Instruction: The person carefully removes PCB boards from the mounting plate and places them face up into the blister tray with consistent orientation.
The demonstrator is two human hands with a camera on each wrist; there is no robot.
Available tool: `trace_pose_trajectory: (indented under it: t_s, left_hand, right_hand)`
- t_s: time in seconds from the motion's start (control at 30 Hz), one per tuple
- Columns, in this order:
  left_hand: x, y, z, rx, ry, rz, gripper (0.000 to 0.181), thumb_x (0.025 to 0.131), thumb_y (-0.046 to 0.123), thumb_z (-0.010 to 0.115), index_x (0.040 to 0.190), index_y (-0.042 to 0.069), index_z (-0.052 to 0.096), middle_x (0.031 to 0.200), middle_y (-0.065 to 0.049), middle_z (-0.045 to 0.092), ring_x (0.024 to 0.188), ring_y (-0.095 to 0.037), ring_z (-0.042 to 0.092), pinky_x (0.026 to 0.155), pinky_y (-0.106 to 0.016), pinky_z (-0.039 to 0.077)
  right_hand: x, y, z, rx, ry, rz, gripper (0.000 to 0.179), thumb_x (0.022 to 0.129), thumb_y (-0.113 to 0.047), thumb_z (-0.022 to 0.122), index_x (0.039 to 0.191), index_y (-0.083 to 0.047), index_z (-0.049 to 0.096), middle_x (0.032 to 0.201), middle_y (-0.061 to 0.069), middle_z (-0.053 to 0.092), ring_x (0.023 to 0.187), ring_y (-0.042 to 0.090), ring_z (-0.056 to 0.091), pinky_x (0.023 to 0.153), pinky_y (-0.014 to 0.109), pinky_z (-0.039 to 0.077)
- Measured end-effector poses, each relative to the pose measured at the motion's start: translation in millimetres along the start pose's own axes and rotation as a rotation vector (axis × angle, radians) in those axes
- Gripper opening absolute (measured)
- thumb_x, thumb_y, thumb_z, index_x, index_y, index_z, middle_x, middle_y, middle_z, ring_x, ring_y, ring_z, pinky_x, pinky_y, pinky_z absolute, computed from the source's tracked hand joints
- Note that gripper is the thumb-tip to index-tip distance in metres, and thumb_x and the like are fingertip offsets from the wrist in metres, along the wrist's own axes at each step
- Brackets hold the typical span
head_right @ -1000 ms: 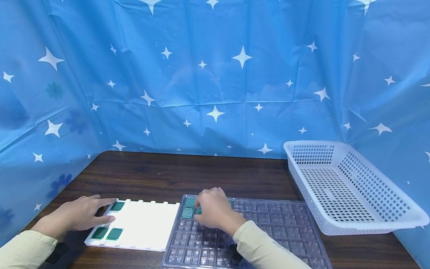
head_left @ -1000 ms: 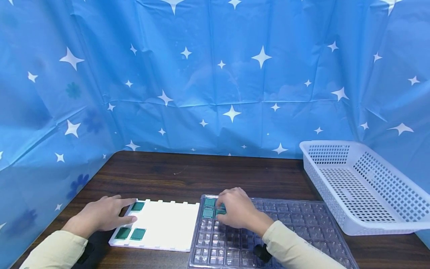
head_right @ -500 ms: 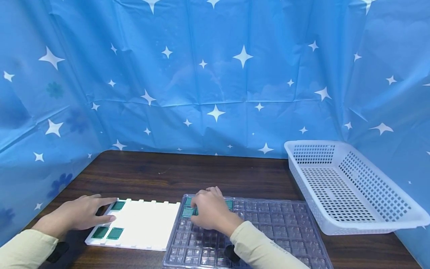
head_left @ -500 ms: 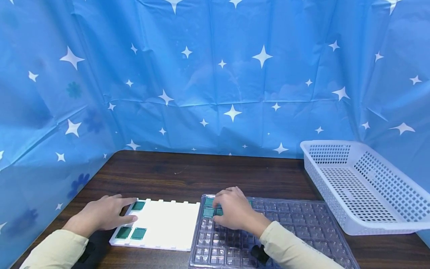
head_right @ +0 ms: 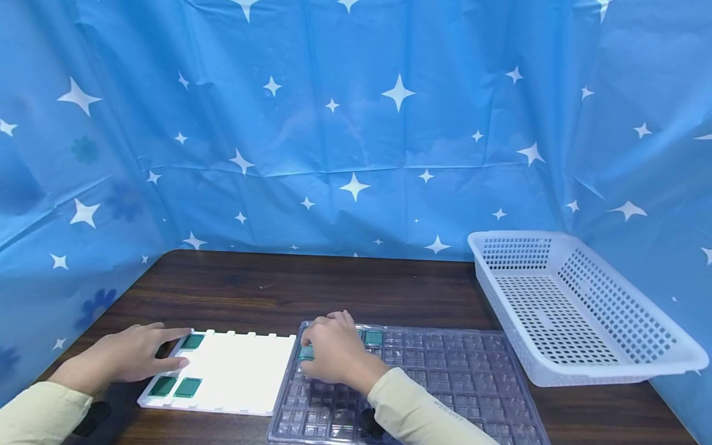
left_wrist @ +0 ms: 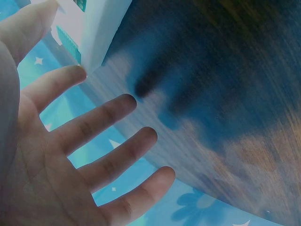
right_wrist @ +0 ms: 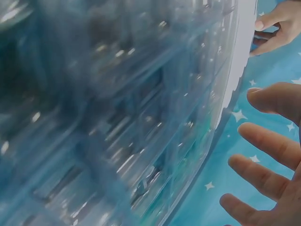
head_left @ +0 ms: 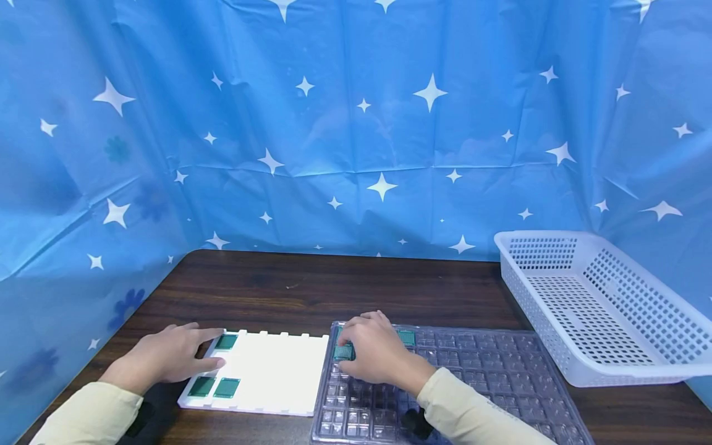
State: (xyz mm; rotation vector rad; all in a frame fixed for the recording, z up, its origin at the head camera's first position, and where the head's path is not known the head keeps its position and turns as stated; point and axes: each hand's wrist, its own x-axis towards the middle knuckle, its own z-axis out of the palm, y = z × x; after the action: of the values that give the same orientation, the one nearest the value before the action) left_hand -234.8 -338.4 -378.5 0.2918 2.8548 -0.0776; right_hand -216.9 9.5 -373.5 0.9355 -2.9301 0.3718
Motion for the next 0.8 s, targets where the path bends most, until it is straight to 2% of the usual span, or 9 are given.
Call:
trace_pose_trajectory:
  t_s: [0.27,0.5,0.8]
  left_hand:
    - [0.6,0.5,1.2,0.0,-0.01,-0.012,0.084,0.08,0.072,0.06,0.137,0.011,0.055,0.13,-0.033,0.055,0.115,-0.057,0.052,0.084,-0.071,0.046]
    - [0.8,-0.6,0.9,-0.006,-0.028,-0.004,0.084,0.081,0.072,0.059,0.138,0.01,0.054,0.131,-0.035,0.053,0.117,-0.058,0.051,0.085,-0.071,0.045]
    - [2.1,-0.5,-0.7,-0.01,-0.018,0.011,0.083,0.082,0.071,0.059,0.138,0.01,0.055,0.132,-0.035,0.053,0.117,-0.058,0.051,0.084,-0.072,0.044]
  right_hand:
    - [4.6,-14.0,1.4,0.006,0.0,-0.012,0.022,0.084,-0.031,0.074,0.104,-0.021,0.075,0.13,0.001,0.065,0.131,0.029,0.051,0.115,0.057,0.032]
    - [8.8,-25.5,5.9,0.022,0.009,-0.034,0.023,0.083,-0.03,0.074,0.104,-0.02,0.076,0.131,0.001,0.064,0.13,0.028,0.052,0.114,0.056,0.034]
    - [13.2,-33.6,11.2,0.029,0.024,-0.043,0.023,0.082,-0.03,0.075,0.103,-0.02,0.076,0.13,0.002,0.065,0.128,0.026,0.054,0.114,0.056,0.034]
